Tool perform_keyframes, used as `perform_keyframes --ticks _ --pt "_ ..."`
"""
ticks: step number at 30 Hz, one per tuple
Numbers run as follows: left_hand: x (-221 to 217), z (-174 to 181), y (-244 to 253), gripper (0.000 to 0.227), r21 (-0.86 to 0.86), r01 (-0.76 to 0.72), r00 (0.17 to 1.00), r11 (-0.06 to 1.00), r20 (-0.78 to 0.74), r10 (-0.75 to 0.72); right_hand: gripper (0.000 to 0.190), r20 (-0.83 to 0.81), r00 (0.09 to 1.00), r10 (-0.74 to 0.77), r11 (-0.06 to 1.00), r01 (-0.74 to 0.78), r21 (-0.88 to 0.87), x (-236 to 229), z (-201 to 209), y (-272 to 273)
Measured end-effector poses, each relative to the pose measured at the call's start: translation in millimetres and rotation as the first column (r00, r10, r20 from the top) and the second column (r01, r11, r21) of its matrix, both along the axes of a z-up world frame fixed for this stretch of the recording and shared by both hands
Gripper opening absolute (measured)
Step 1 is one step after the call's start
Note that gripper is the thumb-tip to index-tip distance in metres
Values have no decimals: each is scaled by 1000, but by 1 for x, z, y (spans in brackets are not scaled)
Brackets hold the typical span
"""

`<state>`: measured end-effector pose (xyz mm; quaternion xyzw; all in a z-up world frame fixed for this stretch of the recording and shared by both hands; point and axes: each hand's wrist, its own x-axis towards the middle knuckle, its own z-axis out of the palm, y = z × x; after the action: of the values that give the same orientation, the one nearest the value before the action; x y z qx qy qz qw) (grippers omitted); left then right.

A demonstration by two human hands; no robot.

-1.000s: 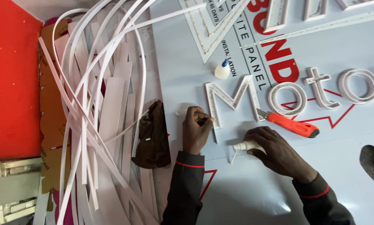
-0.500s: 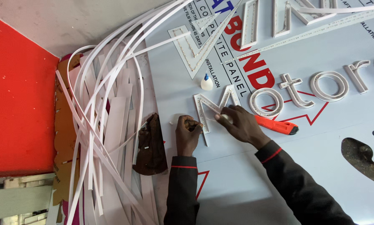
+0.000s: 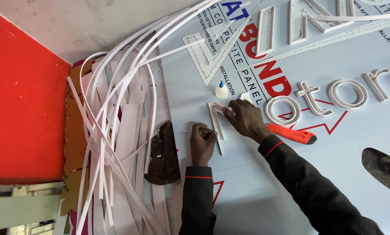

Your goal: The person assembles white plastic letters on a workbench, using a utility knife to trim excess material and a glue gun to apply adhesive. They handle the letters and tools with both hands, focusing on the letter 'M' and other components laid out on the surface.

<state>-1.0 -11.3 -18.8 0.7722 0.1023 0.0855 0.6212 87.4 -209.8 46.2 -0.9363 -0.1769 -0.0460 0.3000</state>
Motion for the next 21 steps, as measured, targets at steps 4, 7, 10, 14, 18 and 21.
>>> perform_keyframes --ticks 4,7,10,14,18,21 --pt "3 -10 2 38 31 -2 1000 1000 -18 2 63 -71 997 35 997 -31 65 -11 21 -23" --pt "-2 3 -1 25 14 0 999 1000 34 0 62 -111 994 -21 1000 22 9 -25 39 -48" --pt "0 6 -1 21 22 -4 1000 1000 14 3 43 -73 991 -112 991 106 -82 -21 20 -79" --pt "-1 2 -1 22 31 8 1000 999 -24 -7 42 32 965 -259 945 260 -200 -20 -11 -106" --pt "2 -1 2 24 19 25 999 999 -27 -25 40 293 921 -255 965 260 21 -20 -21 -94" --pt "3 -6 3 25 16 30 999 999 -35 -29 46 268 949 -166 942 72 329 -14 1 -75"
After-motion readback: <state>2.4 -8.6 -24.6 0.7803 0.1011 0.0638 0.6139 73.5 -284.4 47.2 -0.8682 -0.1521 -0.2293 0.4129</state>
